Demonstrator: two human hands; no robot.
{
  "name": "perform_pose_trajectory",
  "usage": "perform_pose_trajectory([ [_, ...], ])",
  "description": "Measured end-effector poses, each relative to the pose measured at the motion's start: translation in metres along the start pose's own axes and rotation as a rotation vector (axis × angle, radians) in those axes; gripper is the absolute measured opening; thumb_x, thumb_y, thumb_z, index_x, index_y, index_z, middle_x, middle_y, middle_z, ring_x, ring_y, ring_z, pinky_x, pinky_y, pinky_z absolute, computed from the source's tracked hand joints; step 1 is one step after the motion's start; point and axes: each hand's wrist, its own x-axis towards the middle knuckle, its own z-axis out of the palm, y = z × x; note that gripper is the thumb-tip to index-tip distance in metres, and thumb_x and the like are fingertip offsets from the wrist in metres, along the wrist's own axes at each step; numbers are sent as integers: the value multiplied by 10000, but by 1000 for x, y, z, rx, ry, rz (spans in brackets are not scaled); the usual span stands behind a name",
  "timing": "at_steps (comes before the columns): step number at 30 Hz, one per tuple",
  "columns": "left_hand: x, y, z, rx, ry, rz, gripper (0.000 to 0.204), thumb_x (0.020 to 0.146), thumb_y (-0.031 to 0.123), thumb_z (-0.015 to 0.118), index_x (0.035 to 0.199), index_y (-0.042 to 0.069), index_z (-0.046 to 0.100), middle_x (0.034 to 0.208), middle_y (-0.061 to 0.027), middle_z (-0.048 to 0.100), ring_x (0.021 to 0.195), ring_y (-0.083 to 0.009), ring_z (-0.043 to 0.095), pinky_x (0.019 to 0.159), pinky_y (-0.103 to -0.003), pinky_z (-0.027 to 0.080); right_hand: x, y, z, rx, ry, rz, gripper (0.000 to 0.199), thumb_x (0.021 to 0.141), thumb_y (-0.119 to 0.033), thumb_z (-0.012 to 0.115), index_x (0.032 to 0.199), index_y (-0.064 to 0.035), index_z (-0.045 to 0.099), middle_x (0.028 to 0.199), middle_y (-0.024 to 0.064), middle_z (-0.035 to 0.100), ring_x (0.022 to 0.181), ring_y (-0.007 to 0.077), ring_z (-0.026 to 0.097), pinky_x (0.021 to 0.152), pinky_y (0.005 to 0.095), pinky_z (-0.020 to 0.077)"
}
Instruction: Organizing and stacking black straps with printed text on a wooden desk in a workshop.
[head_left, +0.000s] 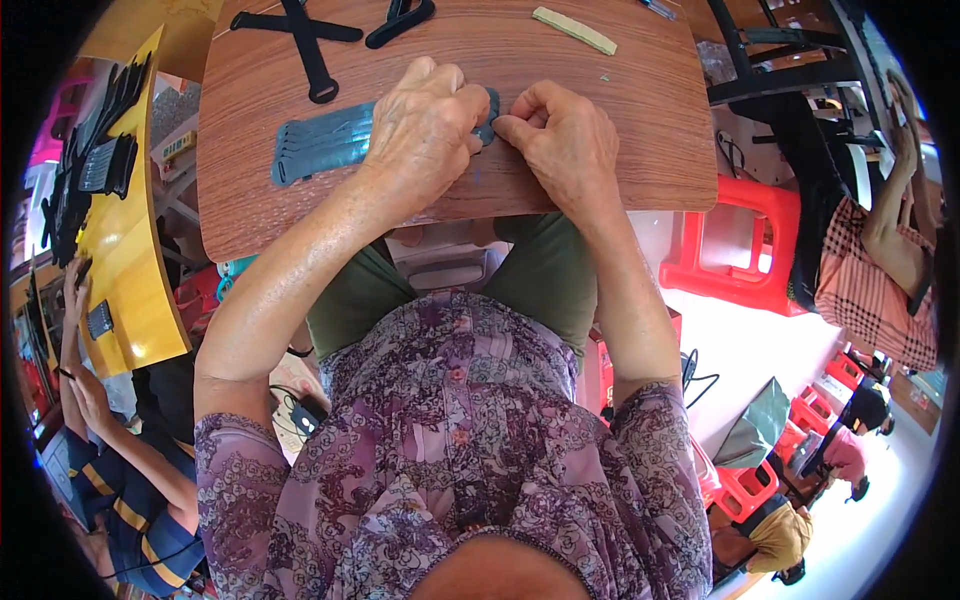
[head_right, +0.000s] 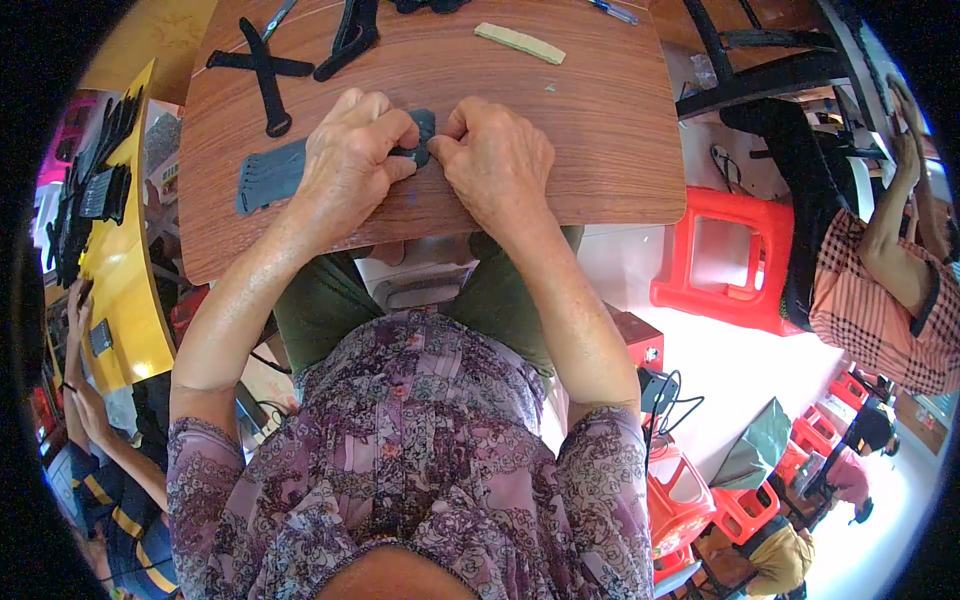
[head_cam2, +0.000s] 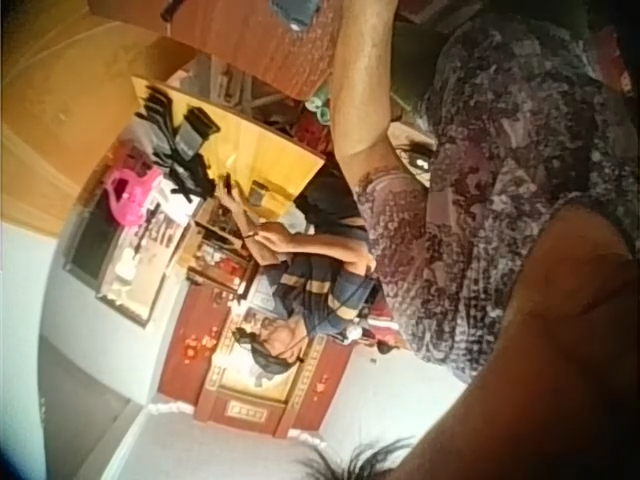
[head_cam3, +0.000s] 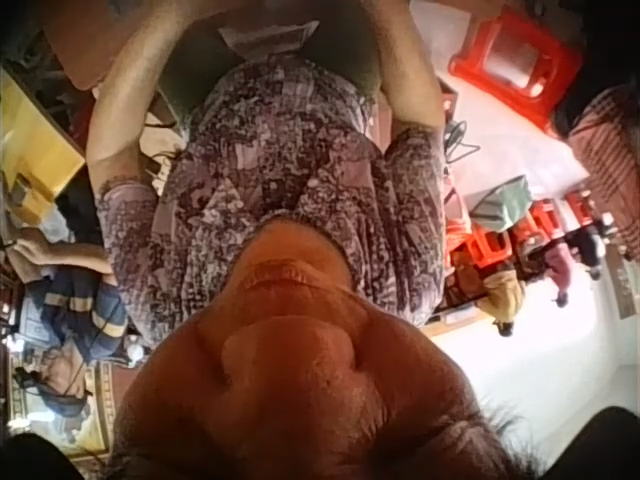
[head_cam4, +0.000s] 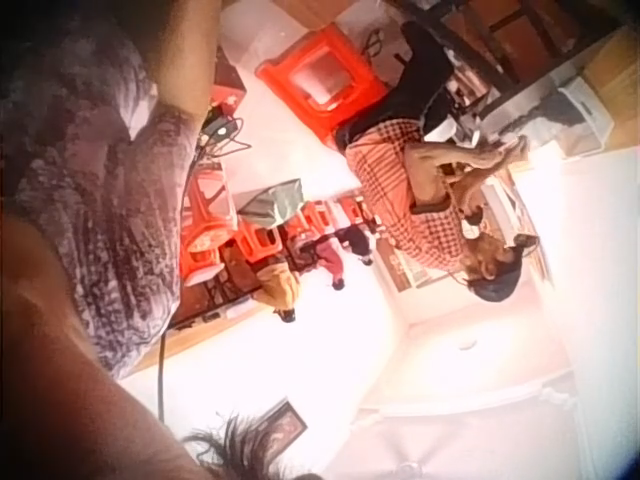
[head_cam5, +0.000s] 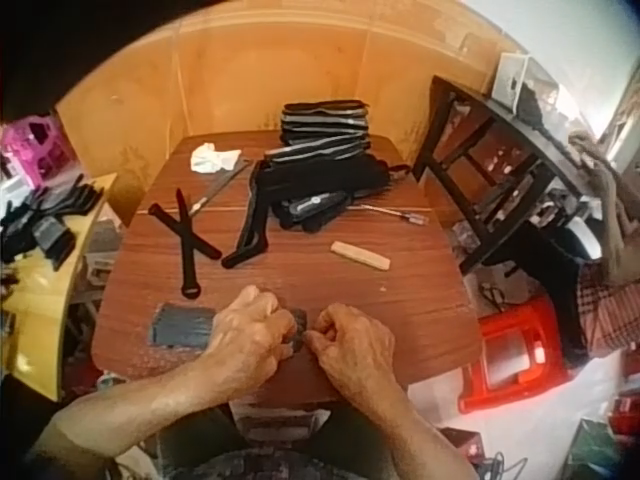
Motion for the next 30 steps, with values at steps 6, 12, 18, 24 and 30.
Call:
perform_pose_trajectory([
  [6, 6, -7, 1, -30, -73, -19, 239, 599, 67, 746, 769, 50, 579, 767, -61, 537, 808, -266, 507, 681, -380, 424, 0, 1, 2, -52, -9, -10, 202, 697, -225, 705, 708, -45, 614, 726, 156, 638, 736, 353, 617, 640, 450, 459],
  [12, 17, -6, -5, -44, -186, -88, 166, 589, 69, 719, 722, 36, 624, 796, -118, 614, 862, -314, 555, 725, -430, 452, 1, 0, 0, -63, -16, -16, 202, 696, -225, 702, 705, -46, 609, 710, 165, 632, 729, 358, 616, 636, 452, 458],
  [18, 27, -4, -5, 68, -282, -89, 132, 586, 66, 690, 708, 26, 661, 788, -152, 643, 869, -332, 586, 724, -439, 468, 3, 1, -1, -78, -37, -17, 208, 692, -232, 695, 704, -44, 608, 704, 174, 628, 723, 364, 614, 636, 452, 457],
  [24, 25, -12, 1, 98, -283, -21, 208, 564, 94, 717, 677, 39, 550, 765, -86, 569, 832, -295, 536, 701, -406, 425, 5, 0, -2, -101, -43, -14, 202, 689, -228, 687, 714, -43, 610, 715, 178, 631, 743, 367, 615, 643, 456, 458],
  [30, 24, -17, 4, -19, -217, 82, 236, 562, 65, 718, 676, 41, 512, 737, -77, 544, 799, -286, 515, 666, -395, 413, 6, 0, -3, -110, -47, -10, 195, 686, -225, 685, 712, -46, 612, 725, 180, 634, 762, 369, 614, 656, 459, 461],
])
